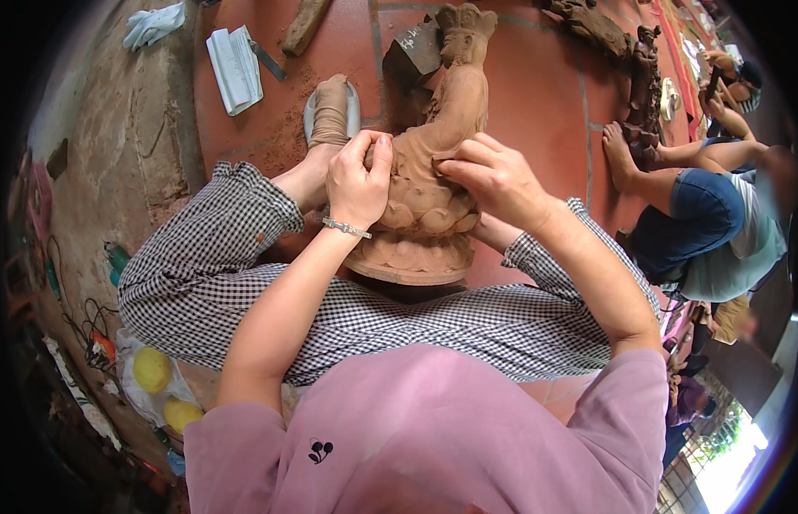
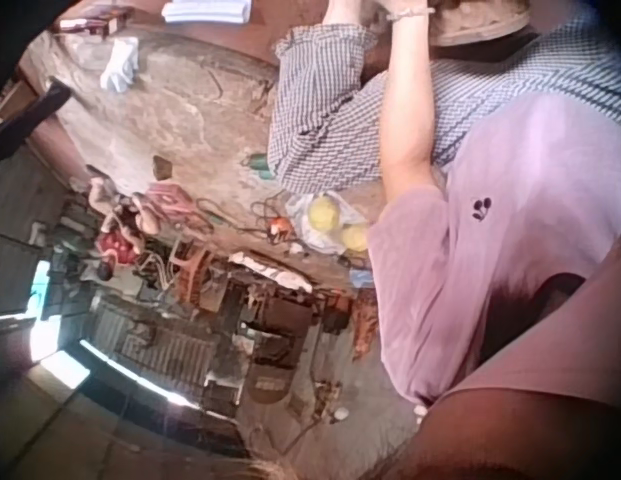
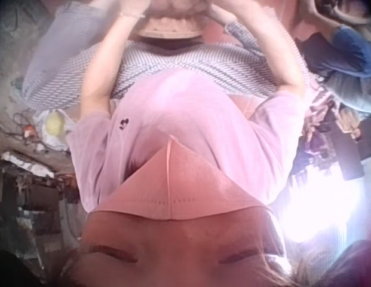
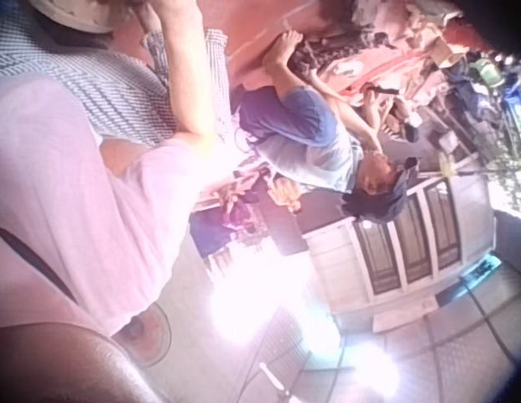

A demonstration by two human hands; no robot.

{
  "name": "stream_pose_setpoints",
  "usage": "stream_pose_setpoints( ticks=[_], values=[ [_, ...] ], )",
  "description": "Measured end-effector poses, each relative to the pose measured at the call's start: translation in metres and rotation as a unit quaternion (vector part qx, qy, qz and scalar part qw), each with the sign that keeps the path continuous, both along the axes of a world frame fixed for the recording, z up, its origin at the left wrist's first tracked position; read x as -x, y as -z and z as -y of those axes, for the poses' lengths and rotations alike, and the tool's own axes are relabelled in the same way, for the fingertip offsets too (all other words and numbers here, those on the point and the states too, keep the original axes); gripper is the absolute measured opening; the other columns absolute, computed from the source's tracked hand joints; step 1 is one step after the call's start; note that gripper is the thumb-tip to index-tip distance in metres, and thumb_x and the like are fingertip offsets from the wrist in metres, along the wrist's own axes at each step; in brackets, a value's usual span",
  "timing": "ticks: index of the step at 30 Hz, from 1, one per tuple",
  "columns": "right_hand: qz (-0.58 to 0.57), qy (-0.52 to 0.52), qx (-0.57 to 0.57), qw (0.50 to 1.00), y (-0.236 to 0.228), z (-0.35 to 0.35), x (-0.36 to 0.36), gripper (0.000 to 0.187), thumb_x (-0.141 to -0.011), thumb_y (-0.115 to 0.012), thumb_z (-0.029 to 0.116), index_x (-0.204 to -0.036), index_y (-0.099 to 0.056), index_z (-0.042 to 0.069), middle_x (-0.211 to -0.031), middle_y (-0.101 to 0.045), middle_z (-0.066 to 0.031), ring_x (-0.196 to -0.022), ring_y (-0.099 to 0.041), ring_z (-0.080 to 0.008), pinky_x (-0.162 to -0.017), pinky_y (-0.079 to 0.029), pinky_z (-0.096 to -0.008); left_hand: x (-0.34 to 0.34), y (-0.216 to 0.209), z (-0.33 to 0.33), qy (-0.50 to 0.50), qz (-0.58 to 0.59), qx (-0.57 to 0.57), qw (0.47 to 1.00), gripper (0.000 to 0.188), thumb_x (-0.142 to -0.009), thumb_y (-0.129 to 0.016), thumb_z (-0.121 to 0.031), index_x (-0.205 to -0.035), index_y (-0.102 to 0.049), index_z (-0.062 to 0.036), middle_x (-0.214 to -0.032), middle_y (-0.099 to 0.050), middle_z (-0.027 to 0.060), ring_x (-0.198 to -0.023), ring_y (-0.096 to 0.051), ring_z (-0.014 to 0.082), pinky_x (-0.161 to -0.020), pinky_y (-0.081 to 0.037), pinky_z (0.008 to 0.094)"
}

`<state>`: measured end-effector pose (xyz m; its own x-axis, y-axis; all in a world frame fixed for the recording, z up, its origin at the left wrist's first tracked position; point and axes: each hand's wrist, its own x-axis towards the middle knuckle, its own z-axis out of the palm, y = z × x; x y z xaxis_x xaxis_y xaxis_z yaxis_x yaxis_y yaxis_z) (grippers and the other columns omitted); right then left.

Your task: The person sits on the floor and uses their hands to shape and smooth a clay sculpture of a figure. They refine the details of the torso and limbs by pinching and smoothing the clay surface.

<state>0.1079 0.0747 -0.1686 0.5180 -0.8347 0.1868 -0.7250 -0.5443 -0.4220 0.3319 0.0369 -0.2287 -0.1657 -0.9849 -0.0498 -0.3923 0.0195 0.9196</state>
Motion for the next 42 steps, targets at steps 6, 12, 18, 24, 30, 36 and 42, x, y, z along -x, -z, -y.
stream_pose_setpoints(
  ticks=[6, 12, 18, 24, 30, 36, 42],
  values=[
    [-0.031, 0.132, -0.02, 0.991, -0.004, 0.006, -0.053, 0.007, -0.084, -0.063, 0.005, -0.09, -0.066, 0.004, -0.093, -0.063, -0.0084, -0.091, -0.065, -0.0279, -0.075, -0.058, -0.0387, -0.003, 0.005, 0.001, 0.0, -0.03, -0.004, 1.0, 0.03, -0.101, -0.057, -0.03, -0.098, -0.071, -0.0034, -0.088, -0.072, 0.0184, -0.084, -0.071, 0.0358, -0.073, -0.053, 0.0422],
    [0.0, 0.179, -0.031, 0.983, -0.01, -0.013, -0.056, 0.008, -0.091, -0.066, 0.01, -0.096, -0.068, 0.004, -0.086, -0.066, -0.0114, -0.078, -0.067, -0.0339, -0.068, -0.055, -0.043, 0.001, 0.002, -0.001, -0.004, -0.002, 0.01, 1.0, 0.03, -0.102, -0.056, -0.03, -0.097, -0.071, -0.0033, -0.088, -0.072, 0.0185, -0.083, -0.07, 0.0369, -0.073, -0.053, 0.0425],
    [-0.071, 0.24, -0.064, 0.966, -0.002, 0.018, -0.075, 0.01, -0.093, -0.065, 0.013, -0.093, -0.068, 0.003, -0.086, -0.069, -0.0141, -0.079, -0.069, -0.0355, -0.069, -0.056, -0.0435, -0.001, 0.003, 0.001, -0.006, -0.024, -0.003, 1.0, 0.03, -0.101, -0.057, -0.029, -0.096, -0.071, -0.0035, -0.088, -0.072, 0.0193, -0.082, -0.07, 0.0378, -0.072, -0.053, 0.0441],
    [-0.022, 0.265, -0.039, 0.963, -0.008, -0.013, -0.072, 0.014, -0.095, -0.064, 0.017, -0.092, -0.067, 0.004, -0.086, -0.07, -0.0145, -0.078, -0.069, -0.0353, -0.067, -0.055, -0.0448, 0.002, 0.0, -0.001, -0.007, -0.013, 0.011, 1.0, 0.029, -0.101, -0.057, -0.029, -0.096, -0.07, -0.0038, -0.088, -0.072, 0.0193, -0.083, -0.069, 0.0388, -0.072, -0.053, 0.0444],
    [-0.072, 0.259, -0.043, 0.962, -0.001, 0.01, -0.076, 0.016, -0.096, -0.063, 0.018, -0.089, -0.065, 0.004, -0.085, -0.069, -0.0144, -0.077, -0.069, -0.0357, -0.067, -0.055, -0.0441, -0.001, 0.004, 0.0, -0.007, -0.033, 0.004, 0.999, 0.029, -0.101, -0.057, -0.029, -0.096, -0.07, -0.0036, -0.087, -0.072, 0.0194, -0.083, -0.069, 0.0393, -0.072, -0.053, 0.0455],
    [-0.059, 0.225, -0.017, 0.973, -0.005, -0.009, -0.067, 0.008, -0.093, -0.065, 0.014, -0.089, -0.066, 0.006, -0.086, -0.07, -0.0118, -0.078, -0.069, -0.0324, -0.065, -0.055, -0.0416, 0.002, 0.001, -0.001, -0.001, -0.008, 0.002, 1.0, 0.029, -0.101, -0.056, -0.029, -0.097, -0.07, -0.0039, -0.088, -0.072, 0.0187, -0.083, -0.07, 0.0389, -0.073, -0.053, 0.0442],
    [-0.044, 0.18, 0.005, 0.983, -0.002, -0.009, -0.054, 0.012, -0.088, -0.07, 0.011, -0.099, -0.071, 0.01, -0.083, -0.068, -0.006, -0.075, -0.068, -0.027, -0.063, -0.055, -0.0384, -0.002, 0.006, 0.0, 0.0, -0.032, 0.006, 0.999, 0.029, -0.101, -0.056, -0.029, -0.097, -0.071, -0.0043, -0.087, -0.072, 0.0181, -0.083, -0.07, 0.0373, -0.071, -0.053, 0.0434]
  ],
)
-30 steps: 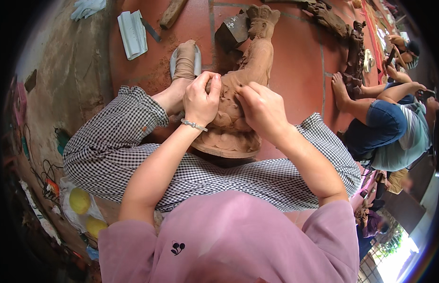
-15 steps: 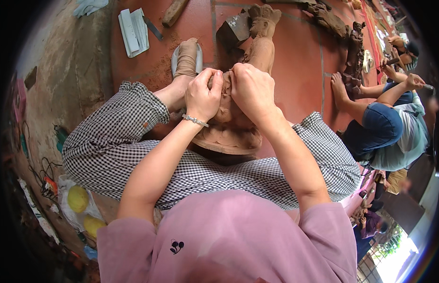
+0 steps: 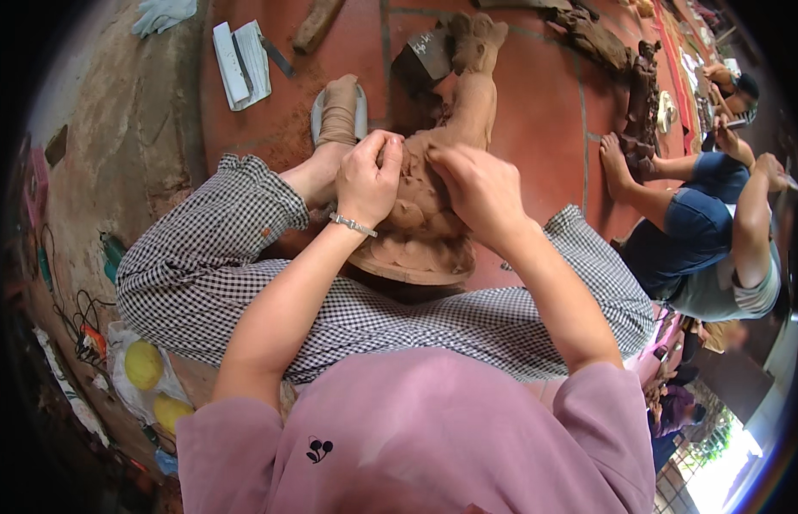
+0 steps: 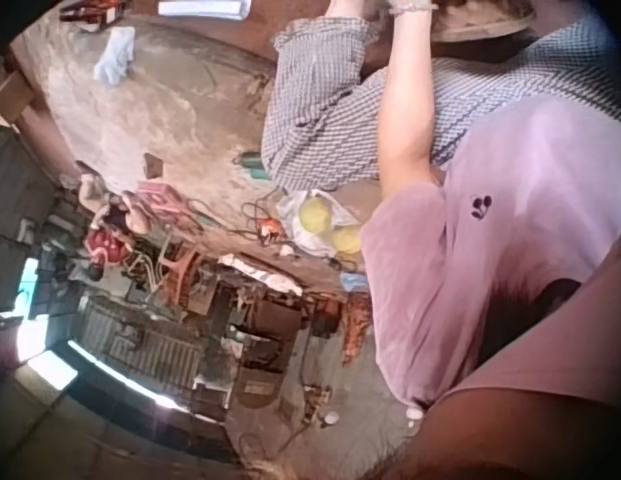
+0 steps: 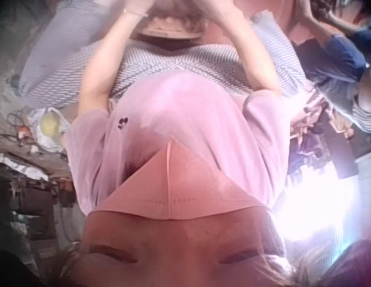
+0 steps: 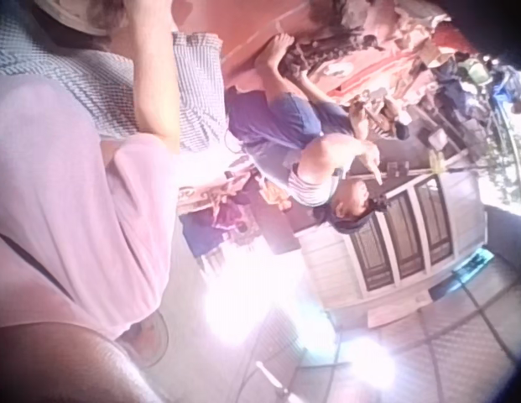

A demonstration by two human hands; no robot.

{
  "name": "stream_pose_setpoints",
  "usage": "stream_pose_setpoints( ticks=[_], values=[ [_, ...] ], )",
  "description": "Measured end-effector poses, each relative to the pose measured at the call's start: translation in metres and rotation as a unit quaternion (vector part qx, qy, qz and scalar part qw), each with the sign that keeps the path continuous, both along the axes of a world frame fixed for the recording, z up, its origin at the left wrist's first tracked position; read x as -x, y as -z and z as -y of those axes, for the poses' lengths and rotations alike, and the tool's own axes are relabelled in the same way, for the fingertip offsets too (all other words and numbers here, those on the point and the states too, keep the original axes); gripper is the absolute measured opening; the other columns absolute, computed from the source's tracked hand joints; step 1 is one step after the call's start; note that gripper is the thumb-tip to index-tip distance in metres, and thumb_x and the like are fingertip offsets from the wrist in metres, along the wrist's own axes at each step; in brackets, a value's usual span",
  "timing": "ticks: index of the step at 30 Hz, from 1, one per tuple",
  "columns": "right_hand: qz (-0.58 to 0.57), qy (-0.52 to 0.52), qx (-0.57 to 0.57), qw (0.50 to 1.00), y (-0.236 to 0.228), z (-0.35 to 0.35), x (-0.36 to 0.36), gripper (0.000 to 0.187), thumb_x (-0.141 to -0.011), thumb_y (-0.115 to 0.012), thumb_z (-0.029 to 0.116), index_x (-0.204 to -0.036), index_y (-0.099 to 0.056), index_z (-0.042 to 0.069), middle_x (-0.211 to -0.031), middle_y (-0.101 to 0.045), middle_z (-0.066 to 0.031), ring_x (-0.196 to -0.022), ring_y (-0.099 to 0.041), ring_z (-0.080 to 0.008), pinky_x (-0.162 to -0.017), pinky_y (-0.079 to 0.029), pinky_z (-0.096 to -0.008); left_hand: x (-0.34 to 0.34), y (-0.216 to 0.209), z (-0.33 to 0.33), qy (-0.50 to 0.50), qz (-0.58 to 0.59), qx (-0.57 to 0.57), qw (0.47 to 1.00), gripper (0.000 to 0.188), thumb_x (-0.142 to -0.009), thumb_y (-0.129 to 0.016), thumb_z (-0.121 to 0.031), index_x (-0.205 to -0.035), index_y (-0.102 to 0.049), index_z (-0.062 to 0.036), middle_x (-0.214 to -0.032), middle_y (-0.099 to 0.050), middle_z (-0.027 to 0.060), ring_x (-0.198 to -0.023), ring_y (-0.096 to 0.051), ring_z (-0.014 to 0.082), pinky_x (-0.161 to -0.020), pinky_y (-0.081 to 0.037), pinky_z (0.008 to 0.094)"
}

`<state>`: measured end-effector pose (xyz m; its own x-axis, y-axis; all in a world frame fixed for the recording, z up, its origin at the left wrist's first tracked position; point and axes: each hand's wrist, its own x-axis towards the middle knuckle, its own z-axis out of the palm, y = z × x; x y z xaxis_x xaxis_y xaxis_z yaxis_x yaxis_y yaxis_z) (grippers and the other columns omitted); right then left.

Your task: The person sits on the floor and uses their hands to shape and smooth a clay sculpture of a figure. They refine the details of the torso and limbs by pinching and smoothing the clay surface.

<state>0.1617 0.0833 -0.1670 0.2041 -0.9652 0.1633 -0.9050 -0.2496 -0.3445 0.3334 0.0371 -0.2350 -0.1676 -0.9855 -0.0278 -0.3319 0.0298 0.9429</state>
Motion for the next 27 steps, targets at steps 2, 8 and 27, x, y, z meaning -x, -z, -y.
stream_pose_setpoints(
  ticks=[2, 8, 27],
  values=[
    [0.001, -0.04, 0.003, 0.999, -0.009, -0.008, 0.024, 0.015, -0.086, -0.072, 0.01, -0.1, -0.072, 0.012, -0.082, -0.066, -0.0036, -0.075, -0.066, -0.0249, -0.062, -0.055, -0.0371, 0.0, -0.002, 0.001, -0.002, 0.007, -0.002, 1.0, 0.029, -0.101, -0.057, -0.03, -0.097, -0.071, -0.0044, -0.086, -0.072, 0.018, -0.082, -0.07, 0.0366, -0.07, -0.053, 0.0427],
    [-0.001, -0.101, 0.041, 0.994, -0.022, -0.006, 0.075, 0.027, -0.077, -0.075, 0.002, -0.103, -0.073, 0.008, -0.09, -0.065, -0.0062, -0.084, -0.065, -0.0258, -0.07, -0.056, -0.036, 0.001, -0.006, 0.0, -0.003, 0.025, -0.003, 1.0, 0.03, -0.102, -0.057, -0.031, -0.097, -0.071, -0.0045, -0.084, -0.072, 0.0171, -0.078, -0.07, 0.0349, -0.069, -0.052, 0.0417],
    [0.021, -0.209, -0.009, 0.978, -0.006, 0.014, 0.063, 0.041, -0.069, -0.072, 0.007, -0.11, -0.071, 0.008, -0.094, -0.06, -0.0029, -0.089, -0.06, -0.0238, -0.078, -0.056, -0.0359, -0.001, -0.003, 0.002, 0.002, 0.012, -0.002, 1.0, 0.027, -0.1, -0.059, -0.028, -0.098, -0.071, -0.0033, -0.085, -0.072, 0.0171, -0.081, -0.07, 0.0343, -0.071, -0.052, 0.0401]
  ],
)
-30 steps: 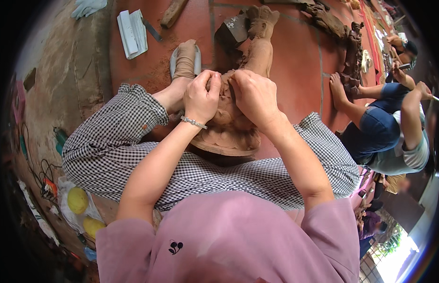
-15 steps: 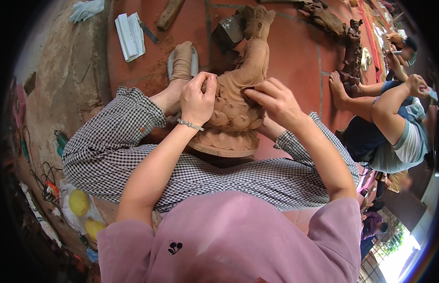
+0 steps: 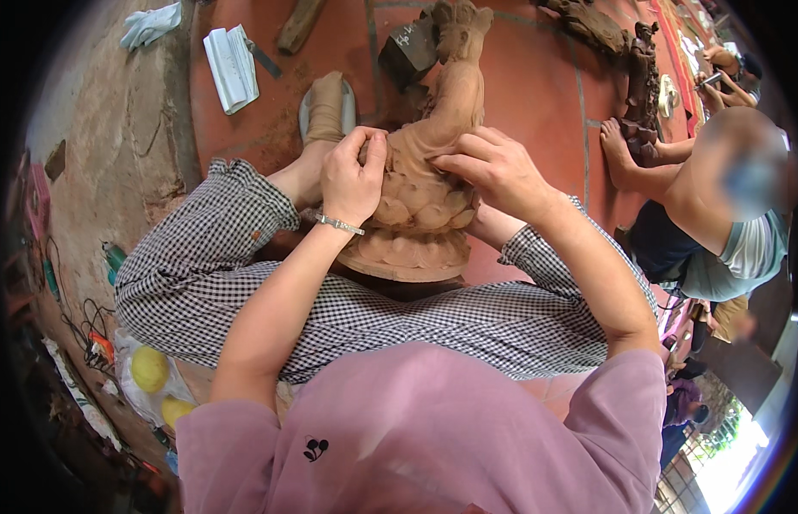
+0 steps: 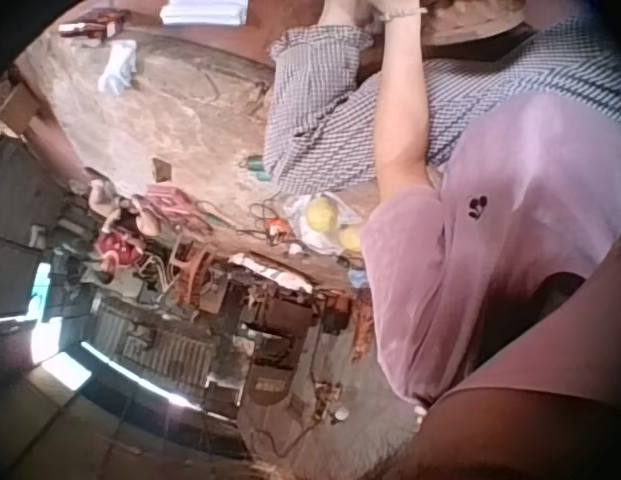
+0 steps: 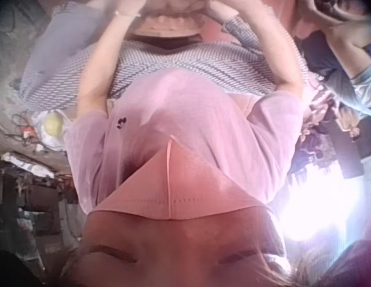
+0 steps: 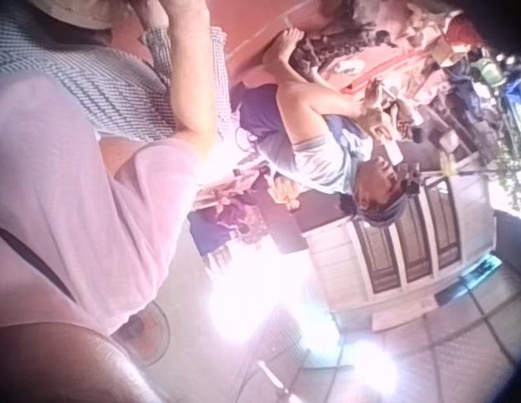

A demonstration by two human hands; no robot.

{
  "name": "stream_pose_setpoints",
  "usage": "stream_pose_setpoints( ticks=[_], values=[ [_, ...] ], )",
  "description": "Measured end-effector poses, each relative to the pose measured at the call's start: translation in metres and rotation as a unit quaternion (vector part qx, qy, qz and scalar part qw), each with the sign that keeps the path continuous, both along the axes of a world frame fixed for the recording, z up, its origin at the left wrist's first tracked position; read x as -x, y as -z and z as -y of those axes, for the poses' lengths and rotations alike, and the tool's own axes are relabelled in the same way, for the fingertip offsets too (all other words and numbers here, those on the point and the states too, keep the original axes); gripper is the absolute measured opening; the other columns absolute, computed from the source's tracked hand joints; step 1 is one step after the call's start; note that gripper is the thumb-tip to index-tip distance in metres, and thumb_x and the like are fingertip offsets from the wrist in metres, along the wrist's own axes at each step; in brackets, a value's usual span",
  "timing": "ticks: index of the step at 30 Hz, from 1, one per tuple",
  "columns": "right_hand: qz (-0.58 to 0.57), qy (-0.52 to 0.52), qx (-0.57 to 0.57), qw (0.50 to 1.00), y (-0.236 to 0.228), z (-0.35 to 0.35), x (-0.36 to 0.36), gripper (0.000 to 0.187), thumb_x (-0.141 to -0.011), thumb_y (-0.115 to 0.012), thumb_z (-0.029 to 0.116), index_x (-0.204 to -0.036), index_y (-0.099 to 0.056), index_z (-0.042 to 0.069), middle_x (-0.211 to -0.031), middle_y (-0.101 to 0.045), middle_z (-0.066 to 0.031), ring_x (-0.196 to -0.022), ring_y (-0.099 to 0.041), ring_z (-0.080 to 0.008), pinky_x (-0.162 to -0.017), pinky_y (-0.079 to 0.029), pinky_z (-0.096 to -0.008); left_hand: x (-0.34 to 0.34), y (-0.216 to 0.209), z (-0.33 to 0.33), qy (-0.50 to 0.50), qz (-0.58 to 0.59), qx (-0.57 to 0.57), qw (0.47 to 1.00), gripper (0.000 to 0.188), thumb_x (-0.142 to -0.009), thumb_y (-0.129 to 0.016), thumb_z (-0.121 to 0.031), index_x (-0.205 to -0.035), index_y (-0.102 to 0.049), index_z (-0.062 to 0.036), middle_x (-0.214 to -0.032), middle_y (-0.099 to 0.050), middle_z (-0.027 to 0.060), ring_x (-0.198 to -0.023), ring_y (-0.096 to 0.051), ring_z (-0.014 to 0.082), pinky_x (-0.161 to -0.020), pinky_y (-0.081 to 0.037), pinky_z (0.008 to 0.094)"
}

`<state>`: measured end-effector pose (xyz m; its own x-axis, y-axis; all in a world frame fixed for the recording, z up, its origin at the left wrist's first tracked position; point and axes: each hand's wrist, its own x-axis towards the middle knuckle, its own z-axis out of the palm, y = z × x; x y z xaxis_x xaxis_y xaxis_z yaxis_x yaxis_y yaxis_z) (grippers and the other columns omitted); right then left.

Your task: The person sits on the floor and uses their hands to shape and smooth a clay sculpture of a figure. They refine the details of the torso and limbs by pinching and smoothing the clay surface.

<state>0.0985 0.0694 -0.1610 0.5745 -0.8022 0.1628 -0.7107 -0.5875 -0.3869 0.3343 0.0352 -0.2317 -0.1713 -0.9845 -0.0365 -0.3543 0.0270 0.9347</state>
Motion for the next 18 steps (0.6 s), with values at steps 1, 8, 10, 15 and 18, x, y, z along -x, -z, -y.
stream_pose_setpoints(
  ticks=[1, 8, 10, 15, 18],
  values=[
    [0.001, 0.005, 0.004, 1.0, -0.002, -0.003, 0.008, 0.038, -0.071, -0.071, 0.005, -0.108, -0.072, 0.007, -0.092, -0.061, -0.0036, -0.087, -0.06, -0.0245, -0.076, -0.055, -0.0361, -0.001, -0.001, 0.0, 0.003, 0.002, -0.006, 1.0, 0.027, -0.1, -0.059, -0.027, -0.098, -0.071, -0.0033, -0.085, -0.072, 0.0172, -0.081, -0.07, 0.0344, -0.071, -0.052, 0.0402],
    [0.026, 0.03, 0.0, 0.999, 0.002, 0.008, -0.03, 0.026, -0.075, -0.067, 0.005, -0.101, -0.069, 0.006, -0.091, -0.06, -0.0061, -0.088, -0.062, -0.0266, -0.074, -0.055, -0.0372, 0.002, -0.002, 0.002, 0.003, 0.012, 0.002, 1.0, 0.026, -0.101, -0.058, -0.026, -0.099, -0.071, -0.0034, -0.088, -0.072, 0.0186, -0.085, -0.07, 0.0362, -0.074, -0.053, 0.0405],
    [0.032, 0.06, -0.006, 0.998, -0.001, 0.005, -0.036, 0.02, -0.077, -0.065, 0.005, -0.097, -0.067, 0.006, -0.091, -0.06, -0.0076, -0.089, -0.062, -0.0278, -0.074, -0.055, -0.038, -0.001, -0.002, -0.001, 0.008, -0.001, 0.016, 1.0, 0.026, -0.101, -0.058, -0.026, -0.1, -0.071, -0.0035, -0.089, -0.072, 0.0189, -0.086, -0.07, 0.0369, -0.075, -0.053, 0.041],
    [0.014, 0.027, 0.01, 0.999, -0.012, -0.01, -0.009, 0.031, -0.075, -0.066, 0.008, -0.106, -0.07, 0.009, -0.091, -0.062, -0.0046, -0.088, -0.063, -0.0257, -0.078, -0.054, -0.0365, 0.001, -0.002, -0.003, 0.012, -0.009, 0.028, 1.0, 0.025, -0.102, -0.056, -0.024, -0.101, -0.069, -0.0032, -0.091, -0.071, 0.0203, -0.088, -0.069, 0.0394, -0.075, -0.053, 0.0426],
    [0.054, 0.042, 0.025, 0.997, 0.006, -0.001, -0.028, 0.02, -0.075, -0.066, 0.006, -0.095, -0.068, 0.006, -0.09, -0.061, -0.0072, -0.086, -0.062, -0.0277, -0.076, -0.054, -0.0375, 0.005, -0.001, -0.002, 0.009, 0.001, 0.034, 0.999, 0.025, -0.102, -0.056, -0.024, -0.101, -0.07, -0.0025, -0.092, -0.071, 0.0209, -0.088, -0.069, 0.0398, -0.075, -0.053, 0.0435]
  ],
)
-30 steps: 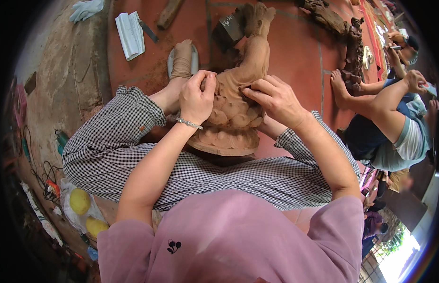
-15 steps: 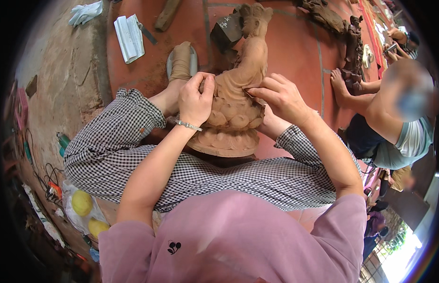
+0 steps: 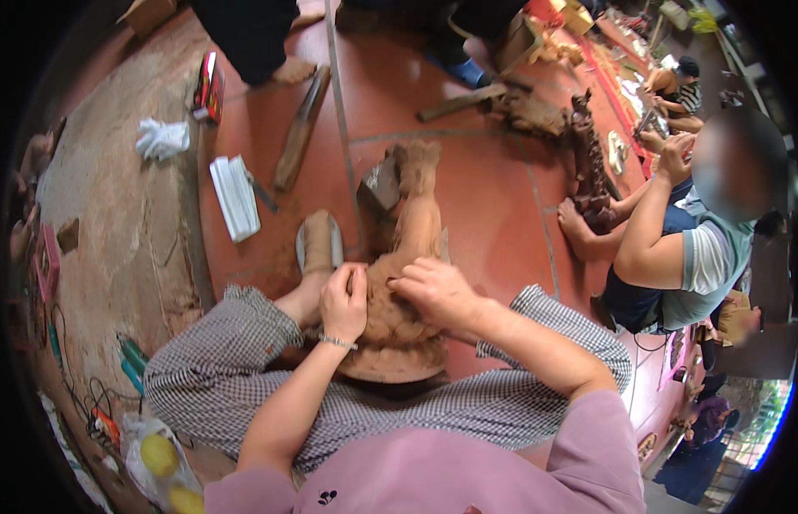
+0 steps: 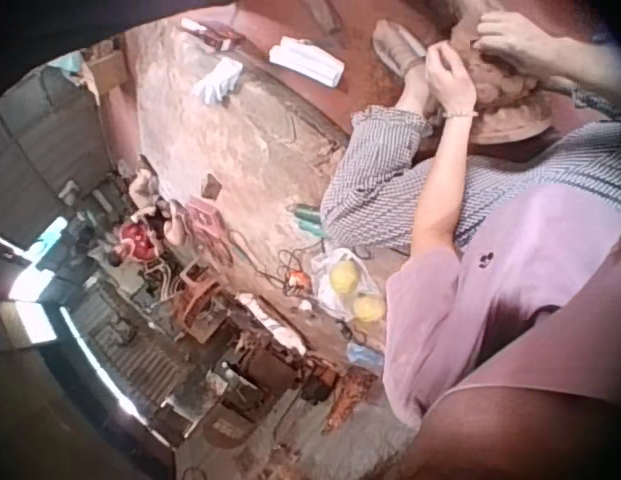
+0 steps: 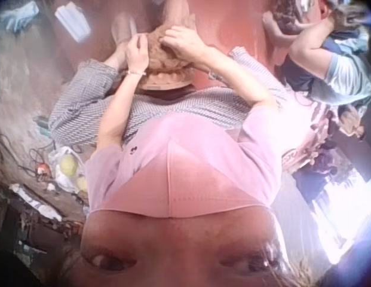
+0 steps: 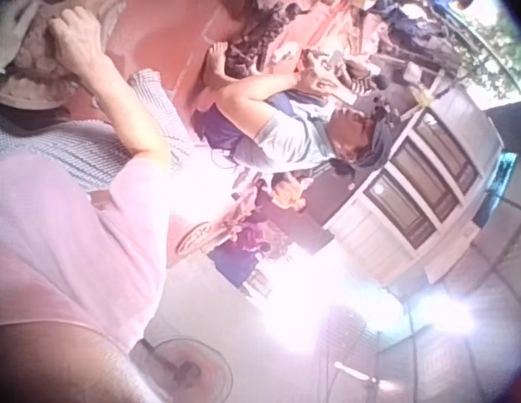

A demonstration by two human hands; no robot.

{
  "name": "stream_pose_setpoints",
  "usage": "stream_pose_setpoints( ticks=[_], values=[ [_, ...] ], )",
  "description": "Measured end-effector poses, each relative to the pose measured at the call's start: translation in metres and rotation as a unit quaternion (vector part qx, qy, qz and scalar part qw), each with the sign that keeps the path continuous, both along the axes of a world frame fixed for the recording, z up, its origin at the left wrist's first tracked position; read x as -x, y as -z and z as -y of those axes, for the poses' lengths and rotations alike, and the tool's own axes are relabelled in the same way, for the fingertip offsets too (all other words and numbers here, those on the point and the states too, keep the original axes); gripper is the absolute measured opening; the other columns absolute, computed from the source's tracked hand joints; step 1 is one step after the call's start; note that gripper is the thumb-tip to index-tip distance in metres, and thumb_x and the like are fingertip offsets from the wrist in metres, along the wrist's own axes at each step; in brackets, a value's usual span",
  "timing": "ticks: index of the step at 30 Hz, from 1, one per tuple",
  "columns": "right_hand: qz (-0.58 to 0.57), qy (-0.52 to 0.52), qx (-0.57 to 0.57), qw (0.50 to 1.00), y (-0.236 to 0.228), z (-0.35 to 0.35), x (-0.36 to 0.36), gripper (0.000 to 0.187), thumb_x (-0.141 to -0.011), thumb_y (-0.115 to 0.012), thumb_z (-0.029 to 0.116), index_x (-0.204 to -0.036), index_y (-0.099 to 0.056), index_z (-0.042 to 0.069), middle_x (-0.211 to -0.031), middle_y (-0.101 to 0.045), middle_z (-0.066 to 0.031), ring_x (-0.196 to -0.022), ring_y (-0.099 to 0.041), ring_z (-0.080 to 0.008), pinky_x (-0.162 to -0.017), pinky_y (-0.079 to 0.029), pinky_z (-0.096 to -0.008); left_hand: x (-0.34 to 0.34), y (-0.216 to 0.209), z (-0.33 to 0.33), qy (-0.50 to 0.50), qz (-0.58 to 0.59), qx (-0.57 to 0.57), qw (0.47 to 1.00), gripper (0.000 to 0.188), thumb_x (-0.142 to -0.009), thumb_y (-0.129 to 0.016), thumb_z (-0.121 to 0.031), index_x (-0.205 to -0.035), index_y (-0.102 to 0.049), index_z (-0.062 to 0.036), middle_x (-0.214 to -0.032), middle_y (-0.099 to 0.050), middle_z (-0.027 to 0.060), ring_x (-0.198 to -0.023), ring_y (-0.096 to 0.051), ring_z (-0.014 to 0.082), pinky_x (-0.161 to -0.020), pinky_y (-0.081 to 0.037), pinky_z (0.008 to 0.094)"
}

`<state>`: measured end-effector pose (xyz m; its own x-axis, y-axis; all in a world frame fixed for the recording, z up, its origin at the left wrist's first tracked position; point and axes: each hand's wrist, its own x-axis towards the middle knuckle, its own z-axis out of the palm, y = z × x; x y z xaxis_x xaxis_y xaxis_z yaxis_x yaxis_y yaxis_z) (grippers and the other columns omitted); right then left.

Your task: The person sits on the floor and uses their hands to shape and smooth a clay sculpture of a figure. They refine the details of the torso and limbs by pinching and smoothing the clay surface.

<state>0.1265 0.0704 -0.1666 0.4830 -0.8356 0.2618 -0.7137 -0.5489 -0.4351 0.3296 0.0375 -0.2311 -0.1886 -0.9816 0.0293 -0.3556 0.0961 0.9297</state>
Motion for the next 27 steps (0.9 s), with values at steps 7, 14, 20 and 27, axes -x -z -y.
stream_pose_setpoints(
  ticks=[7, 14, 20, 27],
  values=[
    [-0.091, 0.026, -0.044, 0.995, -0.015, -0.012, 0.007, 0.038, -0.068, -0.078, 0.021, -0.103, -0.067, 0.01, -0.095, -0.061, -0.0044, -0.092, -0.062, -0.0247, -0.08, -0.054, -0.0378, -0.008, 0.004, 0.004, 0.007, 0.028, 0.069, 0.997, 0.024, -0.1, -0.057, -0.021, -0.104, -0.07, -0.0007, -0.1, -0.073, 0.0179, -0.097, -0.068, 0.0348, -0.081, -0.053, 0.0415],
    [-0.106, 0.03, 0.108, 0.988, -0.039, -0.018, -0.005, 0.038, -0.07, -0.076, 0.029, -0.102, -0.064, 0.013, -0.097, -0.062, -0.0014, -0.097, -0.063, -0.0201, -0.088, -0.051, -0.036, 0.009, -0.066, 0.019, 0.172, -0.079, -0.085, 0.978, 0.029, -0.098, -0.071, -0.028, -0.11, -0.07, -0.0008, -0.09, -0.073, 0.0073, -0.076, -0.066, 0.0132, -0.07, -0.053, 0.028],
    [-0.007, 0.092, 0.155, 0.984, -0.038, -0.033, -0.02, 0.022, -0.083, -0.07, 0.022, -0.101, -0.068, 0.01, -0.107, -0.067, -0.0031, -0.105, -0.064, -0.0212, -0.093, -0.051, -0.0379, 0.007, -0.052, 0.024, 0.205, -0.227, -0.28, 0.91, 0.027, -0.097, -0.073, -0.025, -0.11, -0.069, -0.0017, -0.085, -0.072, 0.0062, -0.077, -0.067, 0.0094, -0.069, -0.054, 0.0271],
    [0.232, 0.388, 0.078, 0.888, -0.004, -0.052, -0.035, 0.028, -0.093, -0.071, 0.021, -0.116, -0.07, 0.007, -0.124, -0.066, -0.0134, -0.113, -0.061, -0.0354, -0.099, -0.048, -0.0428, 0.02, -0.064, 0.025, 0.204, 0.148, 0.04, 0.967, 0.024, -0.083, -0.08, -0.019, -0.098, -0.065, -0.0063, -0.091, -0.073, 0.0092, -0.083, -0.071, 0.0276, -0.072, -0.055, 0.0394]
  ],
)
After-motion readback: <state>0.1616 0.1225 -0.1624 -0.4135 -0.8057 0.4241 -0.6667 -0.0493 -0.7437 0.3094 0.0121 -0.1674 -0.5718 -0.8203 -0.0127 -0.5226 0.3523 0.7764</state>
